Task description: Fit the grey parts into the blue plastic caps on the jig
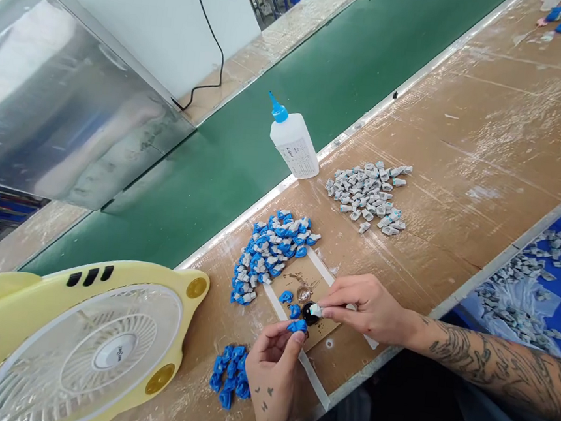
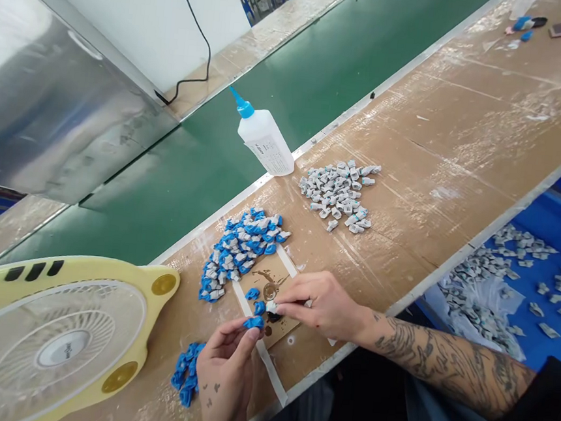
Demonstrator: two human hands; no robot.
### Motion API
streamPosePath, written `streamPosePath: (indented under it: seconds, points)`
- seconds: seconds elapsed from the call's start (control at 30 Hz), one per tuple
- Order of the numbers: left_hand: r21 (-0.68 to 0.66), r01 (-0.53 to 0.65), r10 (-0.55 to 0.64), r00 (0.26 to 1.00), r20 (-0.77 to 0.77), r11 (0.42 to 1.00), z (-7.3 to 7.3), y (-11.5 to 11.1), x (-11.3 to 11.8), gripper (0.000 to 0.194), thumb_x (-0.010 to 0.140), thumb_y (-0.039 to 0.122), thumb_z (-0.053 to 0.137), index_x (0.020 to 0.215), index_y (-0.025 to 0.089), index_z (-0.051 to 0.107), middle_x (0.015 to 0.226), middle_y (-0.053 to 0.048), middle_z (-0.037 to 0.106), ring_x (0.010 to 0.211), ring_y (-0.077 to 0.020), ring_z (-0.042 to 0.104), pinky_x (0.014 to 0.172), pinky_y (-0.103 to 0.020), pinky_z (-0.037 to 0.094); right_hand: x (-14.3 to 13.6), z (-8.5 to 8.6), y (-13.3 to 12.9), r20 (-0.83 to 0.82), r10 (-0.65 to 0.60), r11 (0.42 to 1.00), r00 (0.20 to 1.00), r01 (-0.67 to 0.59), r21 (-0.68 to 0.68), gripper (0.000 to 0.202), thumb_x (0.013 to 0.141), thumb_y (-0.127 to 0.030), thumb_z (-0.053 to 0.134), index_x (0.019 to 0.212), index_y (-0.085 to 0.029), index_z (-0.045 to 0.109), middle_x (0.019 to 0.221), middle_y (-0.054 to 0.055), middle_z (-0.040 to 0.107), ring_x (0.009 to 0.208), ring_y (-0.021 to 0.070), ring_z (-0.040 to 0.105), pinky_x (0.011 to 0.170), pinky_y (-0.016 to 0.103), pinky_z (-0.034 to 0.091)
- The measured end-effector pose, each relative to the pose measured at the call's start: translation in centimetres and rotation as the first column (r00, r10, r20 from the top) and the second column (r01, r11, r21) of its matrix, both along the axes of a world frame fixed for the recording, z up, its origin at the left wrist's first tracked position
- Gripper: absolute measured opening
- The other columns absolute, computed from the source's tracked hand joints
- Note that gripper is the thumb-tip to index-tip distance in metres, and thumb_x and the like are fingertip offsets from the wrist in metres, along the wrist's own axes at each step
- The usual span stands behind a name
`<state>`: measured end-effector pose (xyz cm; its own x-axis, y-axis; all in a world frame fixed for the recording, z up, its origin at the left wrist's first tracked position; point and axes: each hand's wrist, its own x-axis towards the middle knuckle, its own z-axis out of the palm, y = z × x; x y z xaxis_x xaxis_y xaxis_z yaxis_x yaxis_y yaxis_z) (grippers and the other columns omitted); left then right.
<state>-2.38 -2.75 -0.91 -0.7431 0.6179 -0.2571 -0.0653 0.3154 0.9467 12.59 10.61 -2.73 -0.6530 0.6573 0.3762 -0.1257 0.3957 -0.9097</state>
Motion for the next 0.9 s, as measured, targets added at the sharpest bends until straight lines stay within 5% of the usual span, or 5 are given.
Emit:
streamPosePath:
  seconds: [0.13,0.43,0.63,0.8,0.9]
  points:
    - [0.081,-0.057,0.046,0.991,0.126,0.995,0.0,0.8,1.0,0.038,0.052,0.046,0.092,0.069,0.017,0.074,0.065,-0.005,0.074,0.057,-0.0164,0.069,0.056,-0.024,0.057,-1.0,0.0,-1.4,-0.020,-0.023,1.000,1.000,0.023,0.006,0.027,0.100,-0.033,0.060,0.096,-0.016,0.080,0.084,0.008,0.076,0.071,0.0127,0.069,0.070,0.021,0.058]
    - [0.075,0.014,-0.029,0.977,0.209,0.997,0.8,0.4,0.3,0.037,0.054,0.044,0.092,0.072,0.017,0.074,0.067,-0.007,0.076,0.063,-0.0203,0.073,0.061,-0.030,0.061,-1.1,1.0,-1.2,-0.008,0.035,0.932,0.999,-0.030,0.362,0.024,0.102,-0.020,0.053,0.100,-0.012,0.075,0.081,0.009,0.072,0.072,0.0132,0.068,0.067,0.020,0.057]
    - [0.035,0.092,-0.098,0.970,0.221,0.995,1.3,0.6,-0.5,0.035,0.052,0.039,0.091,0.070,0.016,0.074,0.065,-0.007,0.074,0.060,-0.0203,0.071,0.059,-0.030,0.060,-1.7,1.4,-0.4,0.081,0.164,0.917,0.983,-0.182,0.354,0.022,0.101,-0.021,0.056,0.095,-0.014,0.075,0.082,0.008,0.071,0.070,0.0121,0.067,0.066,0.019,0.056]
    - [0.170,-0.032,-0.010,0.971,0.238,0.985,1.2,1.2,-0.5,0.036,0.053,0.042,0.091,0.069,0.017,0.072,0.059,-0.003,0.071,0.051,-0.0142,0.064,0.052,-0.024,0.055,-2.5,1.8,-0.7,-0.003,0.042,0.942,0.999,-0.039,0.333,0.022,0.101,-0.022,0.055,0.098,-0.014,0.075,0.085,0.009,0.072,0.075,0.0129,0.068,0.070,0.020,0.058]
    - [0.155,0.005,-0.043,0.970,0.239,0.988,1.1,1.1,-0.6,0.034,0.055,0.041,0.091,0.070,0.017,0.073,0.060,-0.005,0.071,0.053,-0.0154,0.066,0.054,-0.025,0.056,-2.6,1.9,-0.6,0.009,0.087,0.944,0.996,-0.085,0.320,0.023,0.101,-0.021,0.055,0.094,-0.014,0.076,0.084,0.008,0.072,0.074,0.0127,0.068,0.069,0.019,0.057]
